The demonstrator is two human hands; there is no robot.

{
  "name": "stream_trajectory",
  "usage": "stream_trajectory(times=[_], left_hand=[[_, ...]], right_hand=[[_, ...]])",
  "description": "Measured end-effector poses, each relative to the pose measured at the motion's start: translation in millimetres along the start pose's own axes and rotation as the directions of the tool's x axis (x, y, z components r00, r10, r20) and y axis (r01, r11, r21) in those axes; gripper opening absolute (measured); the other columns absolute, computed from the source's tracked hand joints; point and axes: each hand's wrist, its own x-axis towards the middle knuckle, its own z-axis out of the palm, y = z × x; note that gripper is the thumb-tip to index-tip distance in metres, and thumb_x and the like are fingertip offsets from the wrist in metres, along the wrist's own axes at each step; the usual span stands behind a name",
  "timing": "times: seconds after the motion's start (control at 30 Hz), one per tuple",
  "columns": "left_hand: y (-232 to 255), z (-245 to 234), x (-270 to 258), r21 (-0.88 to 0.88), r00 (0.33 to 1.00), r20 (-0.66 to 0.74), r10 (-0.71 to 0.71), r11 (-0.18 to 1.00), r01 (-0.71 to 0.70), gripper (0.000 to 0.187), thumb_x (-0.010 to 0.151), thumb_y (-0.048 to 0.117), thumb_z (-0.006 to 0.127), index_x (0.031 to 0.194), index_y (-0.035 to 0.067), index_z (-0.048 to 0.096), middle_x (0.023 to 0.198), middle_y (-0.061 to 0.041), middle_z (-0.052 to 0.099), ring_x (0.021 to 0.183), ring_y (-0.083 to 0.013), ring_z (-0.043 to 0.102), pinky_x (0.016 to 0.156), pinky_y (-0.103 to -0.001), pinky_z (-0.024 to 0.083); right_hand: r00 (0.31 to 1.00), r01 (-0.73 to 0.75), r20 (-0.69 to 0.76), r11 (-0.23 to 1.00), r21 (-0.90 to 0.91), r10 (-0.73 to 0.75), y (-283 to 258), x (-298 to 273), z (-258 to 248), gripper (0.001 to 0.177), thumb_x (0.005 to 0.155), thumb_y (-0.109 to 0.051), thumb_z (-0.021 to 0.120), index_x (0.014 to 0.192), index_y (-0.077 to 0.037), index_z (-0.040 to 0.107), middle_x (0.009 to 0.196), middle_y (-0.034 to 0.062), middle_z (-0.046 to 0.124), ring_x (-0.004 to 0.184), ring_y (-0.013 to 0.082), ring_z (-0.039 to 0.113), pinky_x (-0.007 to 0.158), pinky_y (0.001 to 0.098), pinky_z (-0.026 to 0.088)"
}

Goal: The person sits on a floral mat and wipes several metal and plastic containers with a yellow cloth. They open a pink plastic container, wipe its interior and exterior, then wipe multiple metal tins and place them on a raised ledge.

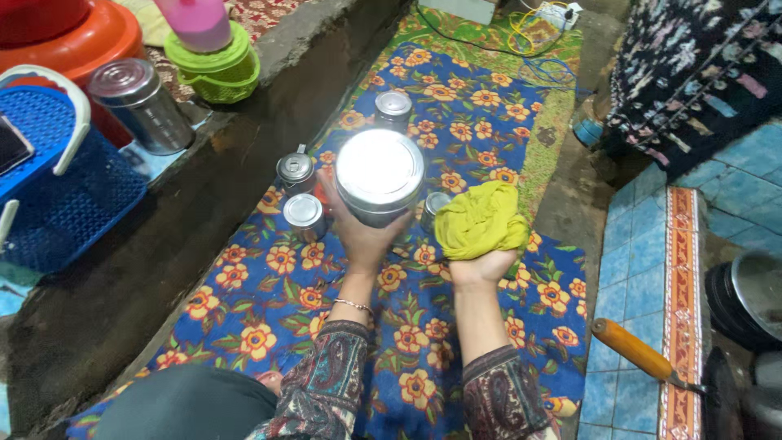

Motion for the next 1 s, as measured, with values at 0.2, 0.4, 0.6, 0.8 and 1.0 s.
stream_trajectory(times=[0.2, 0.4, 0.6, 0.8, 1.0], left_hand=[[-3, 3, 10, 0.063, 0.997, -0.060, -0.045, 0.997, 0.049, 0.139, 0.063, 0.021, 0.098, 0.166, 0.002, 0.007, 0.165, -0.026, 0.036, 0.153, -0.0361, 0.040, 0.128, -0.043, 0.030], [-9, 14, 55, 0.209, 0.993, -0.109, -0.037, 0.976, 0.060, 0.138, 0.066, 0.033, 0.098, 0.165, 0.001, 0.008, 0.165, -0.030, 0.033, 0.153, -0.0412, 0.037, 0.126, -0.045, 0.031], [-54, 23, 141, 0.282, 0.987, -0.160, -0.016, 0.957, 0.062, 0.136, 0.063, 0.045, 0.098, 0.163, 0.004, 0.015, 0.159, -0.030, 0.039, 0.146, -0.0438, 0.044, 0.121, -0.048, 0.038], [-118, 12, 216, 0.330, 0.977, -0.193, 0.093, 0.944, -0.025, 0.132, 0.066, 0.044, 0.099, 0.163, 0.007, 0.017, 0.157, -0.028, 0.044, 0.146, -0.0433, 0.047, 0.122, -0.048, 0.040], [-181, 16, 294, 0.401, 0.950, -0.148, 0.273, 0.895, -0.195, 0.139, 0.061, 0.042, 0.102, 0.160, 0.005, 0.013, 0.157, -0.029, 0.036, 0.146, -0.0458, 0.038, 0.119, -0.052, 0.036]], right_hand=[[0.960, -0.256, -0.164, 0.946, -0.197, 0.226, 25, 20, -11, 0.051, 0.104, -0.046, 0.044, 0.134, -0.008, 0.061, 0.128, 0.0109, 0.068, 0.115, 0.0321, 0.067, 0.100, 0.0497, 0.055], [0.924, -0.362, -0.263, 0.852, -0.378, 0.276, 66, 57, -9, 0.045, 0.109, -0.039, 0.042, 0.132, -0.006, 0.062, 0.122, 0.0093, 0.070, 0.107, 0.0242, 0.070, 0.091, 0.0409, 0.059], [0.940, -0.331, -0.096, 0.799, -0.502, 0.329, 112, 92, 12, 0.033, 0.108, -0.028, 0.049, 0.132, -0.008, 0.059, 0.113, 0.0084, 0.069, 0.097, 0.0225, 0.069, 0.082, 0.0397, 0.059], [0.827, -0.497, -0.064, 0.674, -0.547, 0.558, 178, 180, 23, 0.036, 0.103, -0.036, 0.042, 0.122, -0.012, 0.060, 0.098, 0.0107, 0.070, 0.079, 0.0276, 0.069, 0.060, 0.0492, 0.058], [0.888, -0.362, 0.024, 0.732, -0.577, 0.458, 267, 298, 7, 0.033, 0.104, -0.017, 0.043, 0.135, -0.007, 0.054, 0.115, 0.0105, 0.068, 0.101, 0.0250, 0.069, 0.088, 0.0425, 0.059]])
